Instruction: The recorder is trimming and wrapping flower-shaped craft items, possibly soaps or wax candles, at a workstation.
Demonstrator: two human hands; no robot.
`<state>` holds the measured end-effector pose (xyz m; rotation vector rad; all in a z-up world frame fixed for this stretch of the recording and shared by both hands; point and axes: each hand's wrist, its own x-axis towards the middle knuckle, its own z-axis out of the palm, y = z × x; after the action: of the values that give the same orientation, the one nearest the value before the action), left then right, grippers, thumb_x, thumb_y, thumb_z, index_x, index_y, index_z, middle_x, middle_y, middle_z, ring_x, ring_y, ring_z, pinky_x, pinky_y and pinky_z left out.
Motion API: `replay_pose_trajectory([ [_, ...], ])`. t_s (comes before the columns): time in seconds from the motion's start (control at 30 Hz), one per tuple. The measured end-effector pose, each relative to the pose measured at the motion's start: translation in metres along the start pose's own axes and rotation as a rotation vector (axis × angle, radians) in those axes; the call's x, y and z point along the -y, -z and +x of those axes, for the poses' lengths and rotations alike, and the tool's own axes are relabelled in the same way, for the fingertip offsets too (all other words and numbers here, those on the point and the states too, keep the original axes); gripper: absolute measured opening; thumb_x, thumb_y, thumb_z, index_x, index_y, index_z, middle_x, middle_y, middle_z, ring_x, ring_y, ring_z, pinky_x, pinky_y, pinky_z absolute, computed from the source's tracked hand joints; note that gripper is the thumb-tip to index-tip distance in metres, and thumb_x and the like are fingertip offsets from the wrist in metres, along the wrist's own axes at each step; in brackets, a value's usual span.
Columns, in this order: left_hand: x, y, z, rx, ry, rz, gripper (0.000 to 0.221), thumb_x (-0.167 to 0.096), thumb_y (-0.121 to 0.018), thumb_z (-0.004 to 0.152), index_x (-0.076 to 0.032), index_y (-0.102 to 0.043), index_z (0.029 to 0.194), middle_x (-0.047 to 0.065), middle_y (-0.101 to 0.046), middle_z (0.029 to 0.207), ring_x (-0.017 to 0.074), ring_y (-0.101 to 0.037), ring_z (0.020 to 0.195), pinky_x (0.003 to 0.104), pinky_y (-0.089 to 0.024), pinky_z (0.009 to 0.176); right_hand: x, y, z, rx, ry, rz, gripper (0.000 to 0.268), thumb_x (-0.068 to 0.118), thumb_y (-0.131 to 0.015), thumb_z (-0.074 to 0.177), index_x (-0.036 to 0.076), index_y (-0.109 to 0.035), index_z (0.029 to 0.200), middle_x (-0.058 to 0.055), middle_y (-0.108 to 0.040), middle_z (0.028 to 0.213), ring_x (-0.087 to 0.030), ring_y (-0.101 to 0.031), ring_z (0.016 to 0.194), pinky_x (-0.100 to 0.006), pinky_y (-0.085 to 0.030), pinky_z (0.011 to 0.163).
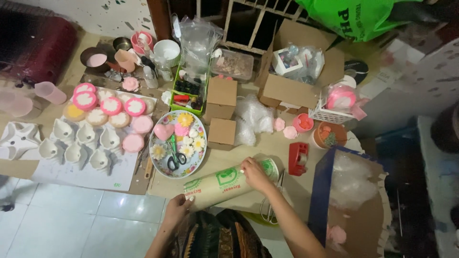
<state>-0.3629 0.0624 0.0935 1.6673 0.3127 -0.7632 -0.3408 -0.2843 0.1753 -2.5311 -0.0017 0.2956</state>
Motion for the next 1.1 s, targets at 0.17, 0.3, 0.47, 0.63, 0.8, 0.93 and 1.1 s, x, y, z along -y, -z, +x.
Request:
replay_pose_trajectory([
  [0.17, -0.027, 0.003, -0.003, -0.038, 0.029, 0.124, 0.039, -0.033, -0.071, 0.091, 0.006, -0.072, 0.092, 0.011, -0.072, 0.075, 0.0183, -0.065, 0.066, 0.034, -0.053, 0.062, 0.002, 0.013, -0.006, -0.061, -0.096, 0.154, 0.011, 0.001, -0.056, 0.092, -0.001, -0.062, 0.102, -0.016, -0.065, 0.106, -0.032, -0.063, 0.103, -0.041, -0.049, 0.093],
  [0.3, -0.034, 0.007, 0.008, -0.043, 0.060, 0.249, 0.044, -0.036, -0.071, 0.090, 0.007, -0.071, 0.087, 0.014, -0.071, 0.071, 0.0215, -0.069, 0.064, 0.035, -0.055, 0.063, 0.010, 0.019, -0.004, -0.054, -0.194, 0.242, 0.010, 0.004, -0.054, 0.095, 0.001, -0.059, 0.103, -0.014, -0.067, 0.101, -0.030, -0.068, 0.095, -0.040, -0.052, 0.086],
  [0.47, -0.032, 0.005, 0.026, -0.128, -0.047, 0.386, 0.040, -0.031, -0.074, 0.085, 0.009, -0.071, 0.091, 0.017, -0.071, 0.072, 0.0286, -0.070, 0.067, 0.040, -0.055, 0.065, 0.007, 0.023, -0.004, -0.099, -0.083, 0.226, 0.008, 0.007, -0.059, 0.095, 0.000, -0.058, 0.100, -0.017, -0.066, 0.095, -0.032, -0.065, 0.091, -0.040, -0.051, 0.083],
  [0.63, -0.136, -0.068, -0.005, -0.475, -1.037, 0.868, 0.023, -0.023, -0.082, 0.057, -0.013, -0.072, 0.076, 0.021, -0.073, 0.092, 0.0412, -0.070, 0.090, 0.049, -0.055, 0.080, 0.024, 0.035, 0.000, -0.104, -0.039, 0.212, 0.008, 0.008, -0.058, 0.096, 0.001, -0.058, 0.100, -0.015, -0.067, 0.097, -0.031, -0.065, 0.091, -0.039, -0.050, 0.082],
  [0.8, -0.141, -0.166, 0.053, 0.136, -0.815, 0.457, 0.023, -0.016, -0.076, 0.078, -0.003, -0.074, 0.096, 0.018, -0.075, 0.093, 0.0315, -0.074, 0.080, 0.041, -0.060, 0.081, 0.013, 0.034, -0.006, -0.140, -0.009, 0.266, 0.006, 0.003, -0.059, 0.096, 0.002, -0.059, 0.101, -0.012, -0.065, 0.100, -0.027, -0.066, 0.093, -0.038, -0.054, 0.084],
  [0.93, -0.148, -0.167, 0.053, 0.125, -0.606, 0.461, 0.012, -0.010, -0.072, 0.085, -0.005, -0.078, 0.094, 0.017, -0.075, 0.085, 0.0292, -0.073, 0.068, 0.039, -0.060, 0.069, -0.011, 0.040, -0.011, -0.115, -0.163, 0.482, 0.018, 0.000, -0.061, 0.091, 0.007, -0.060, 0.108, -0.005, -0.065, 0.110, -0.023, -0.070, 0.103, -0.036, -0.059, 0.093],
  [1.1, -0.161, -0.154, 0.034, 0.122, -0.700, 0.413, 0.014, -0.004, -0.073, 0.083, -0.003, -0.079, 0.096, 0.019, -0.074, 0.086, 0.0264, -0.073, 0.068, 0.037, -0.058, 0.067, -0.030, 0.058, -0.015, -0.124, 0.161, -0.026, 0.042, -0.003, -0.082, 0.068, 0.008, -0.079, 0.108, -0.013, -0.063, 0.134, -0.041, -0.053, 0.127, -0.058, -0.039, 0.108],
])
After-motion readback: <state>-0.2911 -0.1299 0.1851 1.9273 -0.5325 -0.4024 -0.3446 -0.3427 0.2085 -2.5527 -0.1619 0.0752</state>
